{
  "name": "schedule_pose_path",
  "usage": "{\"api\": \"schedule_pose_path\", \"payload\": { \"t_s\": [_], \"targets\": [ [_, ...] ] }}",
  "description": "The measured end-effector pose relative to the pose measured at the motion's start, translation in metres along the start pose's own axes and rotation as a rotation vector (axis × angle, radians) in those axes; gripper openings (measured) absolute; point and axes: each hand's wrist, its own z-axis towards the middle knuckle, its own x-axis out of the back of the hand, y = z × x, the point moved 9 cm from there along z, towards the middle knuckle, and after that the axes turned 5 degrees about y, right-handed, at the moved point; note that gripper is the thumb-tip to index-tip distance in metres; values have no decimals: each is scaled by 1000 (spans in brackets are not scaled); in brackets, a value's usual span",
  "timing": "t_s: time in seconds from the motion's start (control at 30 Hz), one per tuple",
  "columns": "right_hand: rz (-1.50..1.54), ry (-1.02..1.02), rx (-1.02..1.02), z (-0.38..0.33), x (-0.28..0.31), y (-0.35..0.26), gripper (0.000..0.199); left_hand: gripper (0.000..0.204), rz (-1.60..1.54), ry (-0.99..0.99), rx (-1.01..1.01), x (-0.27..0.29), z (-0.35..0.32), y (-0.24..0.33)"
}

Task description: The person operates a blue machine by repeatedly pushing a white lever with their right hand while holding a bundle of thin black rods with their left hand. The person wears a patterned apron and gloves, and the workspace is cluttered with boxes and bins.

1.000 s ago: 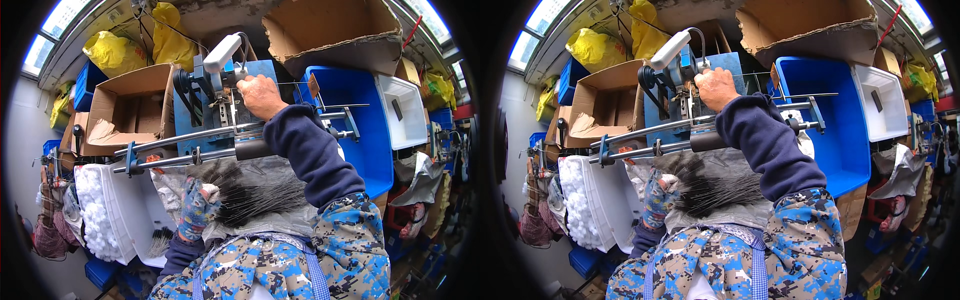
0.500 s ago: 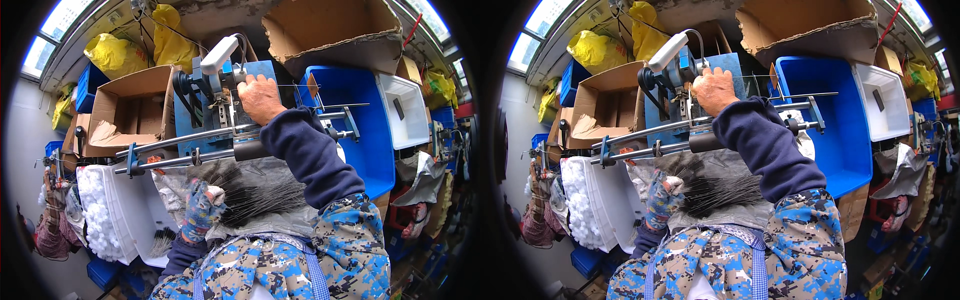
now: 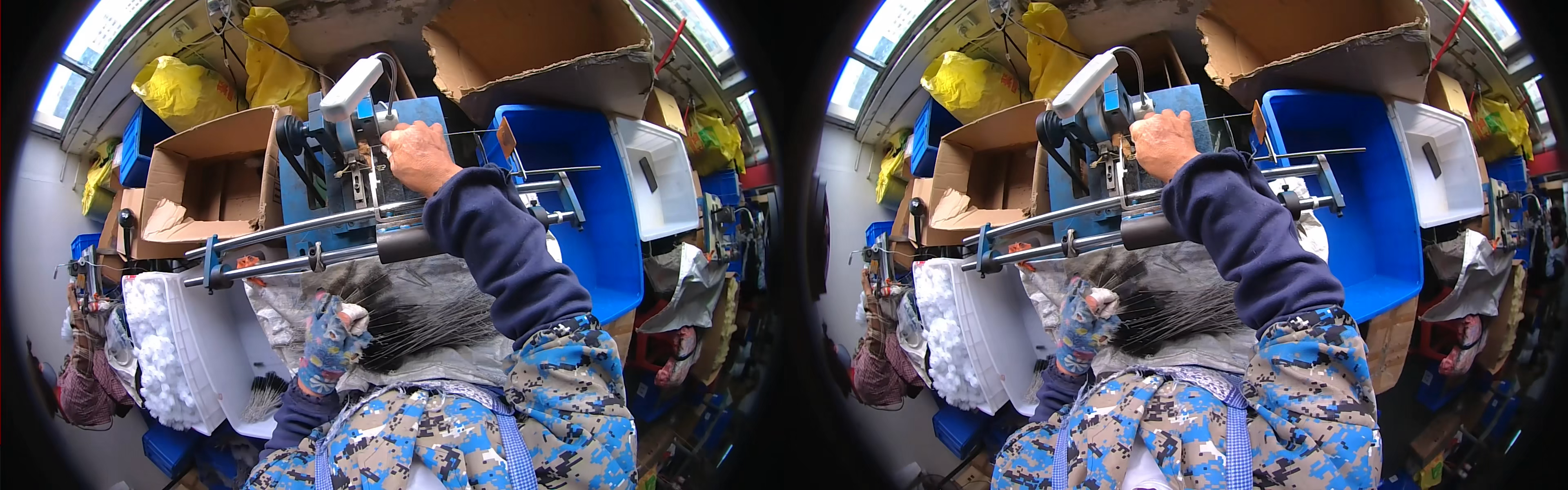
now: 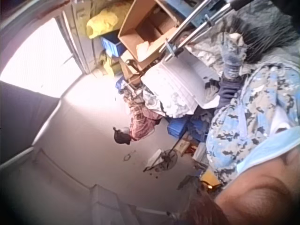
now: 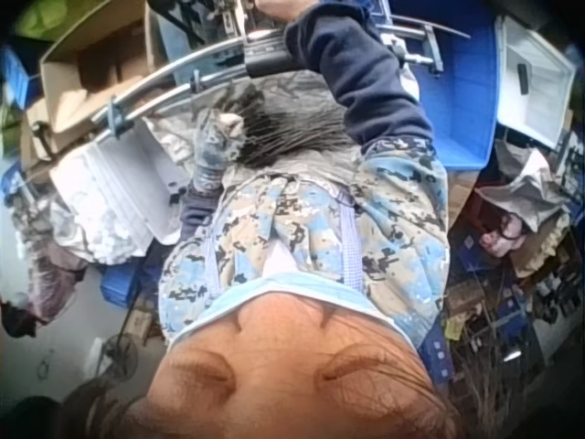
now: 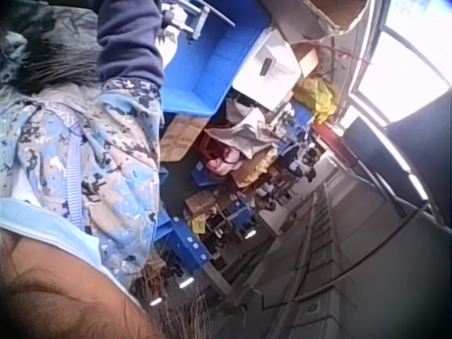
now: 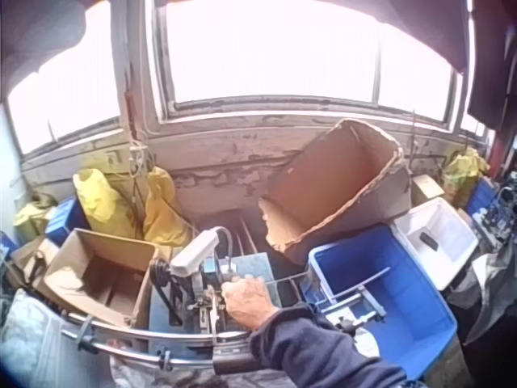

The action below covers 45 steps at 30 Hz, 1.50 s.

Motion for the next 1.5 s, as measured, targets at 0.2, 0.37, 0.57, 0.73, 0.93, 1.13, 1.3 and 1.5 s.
{"api": "schedule_pose_path", "payload": {
  "t_s": [0.2, 0.37, 0.57, 0.73, 0.93, 1.13, 1.3, 1.5],
  "targets": [
    [-191, 52, -63, -14, 25, 9, 25, 32, 78, 14, 2, 7, -4, -2],
    [-97, 4, -21, -51, 41, 2, 54, 32, 42, 26, 70, 4, -20, -18],
    [-47, -84, -115, -51, 37, 8, 59, 24, -70, -23, -69, -7, 9, 19],
    [-4, -78, -111, -46, 25, -9, 61, 23, -4, -5, -5, -3, -3, 6],
    [3, 78, -18, -31, 13, -58, 55, 22, 69, -39, -7, 1, 4, 18],
    [66, -113, -28, -38, 12, -31, 63, 24, 62, 5, 9, 13, -3, 10],
    [-31, -166, -105, -53, 41, 8, 48, 27, -6, 73, 31, 11, -8, -4],
    [-200, 80, 56, -30, 76, 21, 34, 24, -7, 84, 19, 11, -2, 6]
  ]
}}
